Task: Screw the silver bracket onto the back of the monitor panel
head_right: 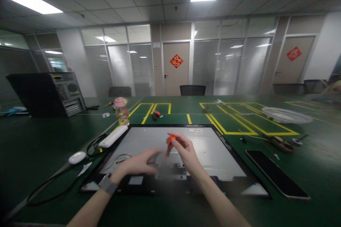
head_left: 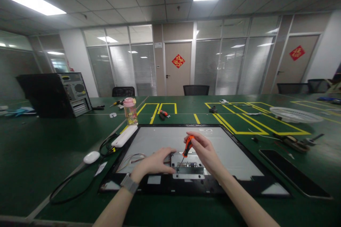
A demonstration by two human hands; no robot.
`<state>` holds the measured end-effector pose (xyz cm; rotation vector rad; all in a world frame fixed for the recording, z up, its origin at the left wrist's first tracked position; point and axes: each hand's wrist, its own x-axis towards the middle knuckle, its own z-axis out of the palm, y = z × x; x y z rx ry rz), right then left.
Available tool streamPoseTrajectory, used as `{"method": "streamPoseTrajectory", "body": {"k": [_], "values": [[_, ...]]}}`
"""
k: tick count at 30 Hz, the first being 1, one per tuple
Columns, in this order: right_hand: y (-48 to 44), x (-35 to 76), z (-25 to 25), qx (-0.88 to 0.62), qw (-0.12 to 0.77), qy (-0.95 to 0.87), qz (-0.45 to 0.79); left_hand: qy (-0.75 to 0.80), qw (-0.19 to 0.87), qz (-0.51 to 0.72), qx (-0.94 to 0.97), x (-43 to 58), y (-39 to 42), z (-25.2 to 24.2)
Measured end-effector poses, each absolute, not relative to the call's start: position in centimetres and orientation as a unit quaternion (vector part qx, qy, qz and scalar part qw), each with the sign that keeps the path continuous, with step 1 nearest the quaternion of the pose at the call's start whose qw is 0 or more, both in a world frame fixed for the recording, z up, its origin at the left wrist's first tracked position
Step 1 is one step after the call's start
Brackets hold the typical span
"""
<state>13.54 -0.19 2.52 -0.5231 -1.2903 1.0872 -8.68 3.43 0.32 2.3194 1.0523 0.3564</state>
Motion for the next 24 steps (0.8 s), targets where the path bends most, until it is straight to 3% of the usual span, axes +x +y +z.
{"method": "streamPoseTrajectory", "body": {"k": [7, 15, 24], "values": [[-0.47, 13.4, 3.07, -0.206, 0.629, -0.543, 0.517, 0.383, 0.281, 0.137, 0.869, -8.55, 3.32, 0.48], [0.05, 13.5, 2.14, -0.271, 0.656, -0.561, 0.426, 0.387, 0.279, 0.135, 0.869, -8.65, 3.45, 0.33], [0.21, 13.94, 2.36, -0.249, 0.653, -0.555, 0.452, 0.386, 0.278, 0.14, 0.868, -8.71, 3.51, 0.17]]}}
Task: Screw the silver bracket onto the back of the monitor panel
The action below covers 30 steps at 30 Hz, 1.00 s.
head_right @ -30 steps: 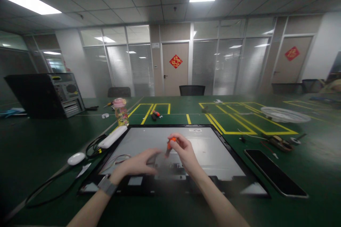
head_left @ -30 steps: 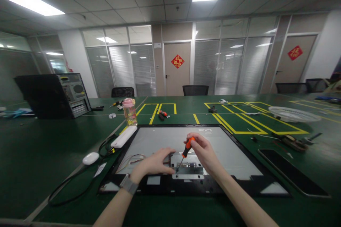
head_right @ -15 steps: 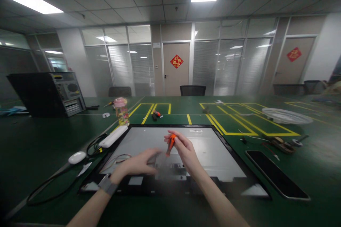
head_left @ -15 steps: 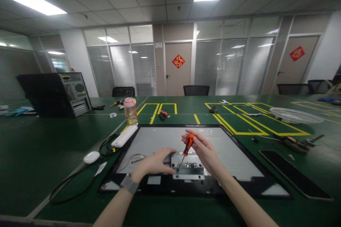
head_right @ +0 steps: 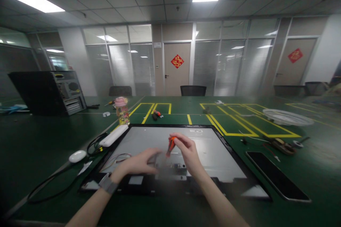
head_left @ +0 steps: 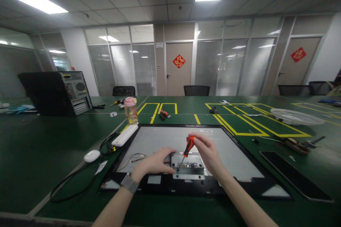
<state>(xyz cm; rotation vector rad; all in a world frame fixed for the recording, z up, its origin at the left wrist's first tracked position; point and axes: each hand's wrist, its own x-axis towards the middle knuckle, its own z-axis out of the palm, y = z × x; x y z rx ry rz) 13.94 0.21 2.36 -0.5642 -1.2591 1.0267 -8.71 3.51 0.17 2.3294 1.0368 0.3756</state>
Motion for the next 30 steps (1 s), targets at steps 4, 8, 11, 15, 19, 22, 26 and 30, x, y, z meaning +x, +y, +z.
{"method": "streamPoseTrajectory", "body": {"k": [4, 8, 11, 15, 19, 22, 26, 30], "values": [[0.1, 13.8, 2.3, -0.235, 0.639, -0.575, 0.454, 0.382, 0.275, 0.133, 0.872, -8.7, 3.6, 0.1], [-0.6, 13.6, 2.9, -0.215, 0.612, -0.593, 0.477, 0.383, 0.27, 0.138, 0.872, -8.7, 3.6, 0.1], [-0.9, 13.4, 3.3, -0.209, 0.607, -0.588, 0.492, 0.379, 0.271, 0.139, 0.874, -8.6, 3.5, 0.1], [-0.8, 13.3, 3.4, -0.2, 0.615, -0.568, 0.509, 0.387, 0.277, 0.131, 0.87, -8.6, 3.4, 0.4], [-0.6, 13.3, 3.3, -0.203, 0.627, -0.563, 0.499, 0.385, 0.273, 0.132, 0.872, -8.5, 3.4, 0.5], [-0.7, 13.4, 3.3, -0.208, 0.628, -0.558, 0.501, 0.389, 0.27, 0.133, 0.871, -8.6, 3.3, 0.5], [-0.8, 13.3, 3.4, -0.2, 0.623, -0.549, 0.52, 0.389, 0.273, 0.134, 0.869, -8.6, 3.2, 0.5], [-0.7, 13.2, 3.3, -0.191, 0.626, -0.543, 0.526, 0.386, 0.274, 0.141, 0.869, -8.6, 3.3, 0.4]]}}
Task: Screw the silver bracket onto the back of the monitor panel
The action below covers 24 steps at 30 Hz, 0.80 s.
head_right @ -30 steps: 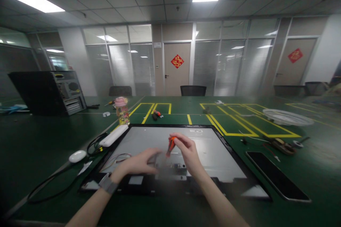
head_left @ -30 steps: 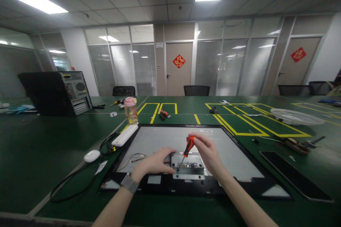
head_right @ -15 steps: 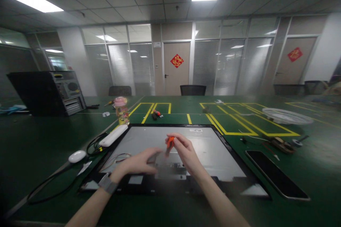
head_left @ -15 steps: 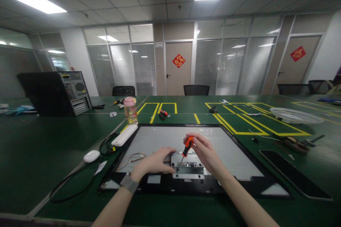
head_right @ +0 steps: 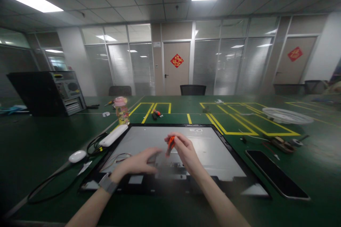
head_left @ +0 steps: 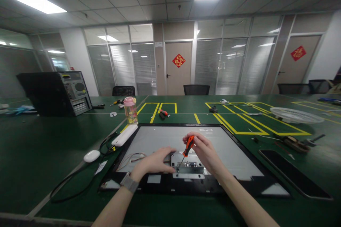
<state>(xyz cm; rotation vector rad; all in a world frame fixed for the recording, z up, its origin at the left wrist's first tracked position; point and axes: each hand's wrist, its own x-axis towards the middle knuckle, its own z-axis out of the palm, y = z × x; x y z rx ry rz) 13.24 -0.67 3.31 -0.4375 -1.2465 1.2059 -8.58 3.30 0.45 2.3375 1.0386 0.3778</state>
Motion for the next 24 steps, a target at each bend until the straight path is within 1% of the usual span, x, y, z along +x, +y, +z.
{"method": "streamPoseTrajectory", "body": {"k": [5, 8, 19, 24], "values": [[-0.55, 13.46, 3.33, -0.195, 0.626, -0.559, 0.508, 0.388, 0.279, 0.136, 0.868, -8.62, 3.34, 0.34], [-0.56, 13.58, 3.35, -0.189, 0.611, -0.562, 0.524, 0.389, 0.282, 0.136, 0.867, -8.62, 3.33, 0.29], [-0.39, 13.57, 3.05, -0.191, 0.608, -0.539, 0.55, 0.386, 0.275, 0.137, 0.87, -8.59, 3.26, 0.48], [-0.22, 13.61, 2.67, -0.227, 0.622, -0.544, 0.515, 0.39, 0.273, 0.134, 0.869, -8.58, 3.34, 0.4]]}}
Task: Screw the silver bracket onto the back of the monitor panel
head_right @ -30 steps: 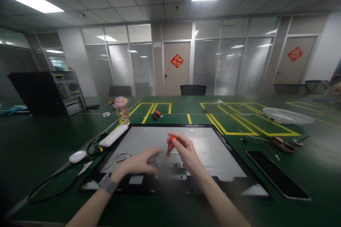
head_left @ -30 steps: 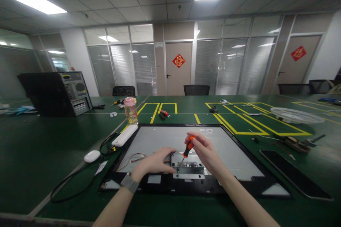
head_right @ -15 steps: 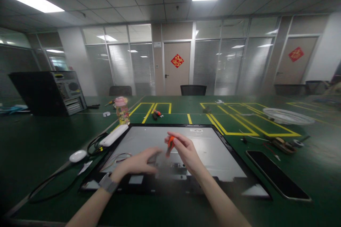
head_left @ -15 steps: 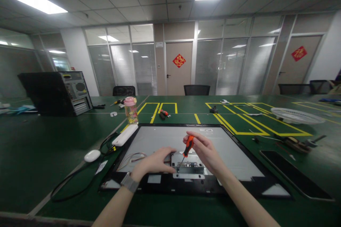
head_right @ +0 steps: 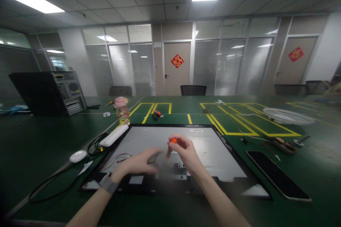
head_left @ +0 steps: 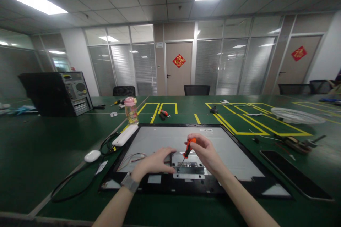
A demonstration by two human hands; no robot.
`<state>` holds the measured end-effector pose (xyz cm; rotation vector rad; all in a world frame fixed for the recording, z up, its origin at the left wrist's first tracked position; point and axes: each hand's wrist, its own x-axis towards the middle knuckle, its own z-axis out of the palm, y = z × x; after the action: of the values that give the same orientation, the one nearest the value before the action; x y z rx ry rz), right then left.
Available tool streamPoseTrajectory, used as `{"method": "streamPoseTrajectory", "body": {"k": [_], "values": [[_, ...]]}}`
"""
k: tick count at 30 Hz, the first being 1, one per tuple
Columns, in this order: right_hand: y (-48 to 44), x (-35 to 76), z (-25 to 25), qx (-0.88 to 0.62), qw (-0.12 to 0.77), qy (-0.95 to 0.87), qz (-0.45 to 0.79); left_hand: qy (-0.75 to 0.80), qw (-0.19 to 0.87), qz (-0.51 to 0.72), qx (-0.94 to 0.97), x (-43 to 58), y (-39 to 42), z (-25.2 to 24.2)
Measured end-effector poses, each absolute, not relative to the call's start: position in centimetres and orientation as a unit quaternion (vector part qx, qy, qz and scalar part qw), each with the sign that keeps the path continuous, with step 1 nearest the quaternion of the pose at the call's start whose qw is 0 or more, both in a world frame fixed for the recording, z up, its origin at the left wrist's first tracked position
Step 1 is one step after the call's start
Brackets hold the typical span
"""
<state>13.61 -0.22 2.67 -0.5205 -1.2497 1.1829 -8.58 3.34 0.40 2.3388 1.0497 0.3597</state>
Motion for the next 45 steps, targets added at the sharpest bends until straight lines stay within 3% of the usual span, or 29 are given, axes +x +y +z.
{"method": "streamPoseTrajectory", "body": {"k": [14, 28, 45], "values": [[0.23, 13.54, 2.34, -0.248, 0.658, -0.53, 0.474, 0.393, 0.283, 0.137, 0.864, -8.71, 3.49, 0.08], [-0.49, 13.28, 3.19, -0.188, 0.631, -0.529, 0.536, 0.383, 0.282, 0.136, 0.869, -8.63, 3.39, 0.33], [-0.3, 13.58, 3.07, -0.2, 0.622, -0.554, 0.517, 0.388, 0.278, 0.133, 0.868, -8.53, 3.13, 0.64]]}}
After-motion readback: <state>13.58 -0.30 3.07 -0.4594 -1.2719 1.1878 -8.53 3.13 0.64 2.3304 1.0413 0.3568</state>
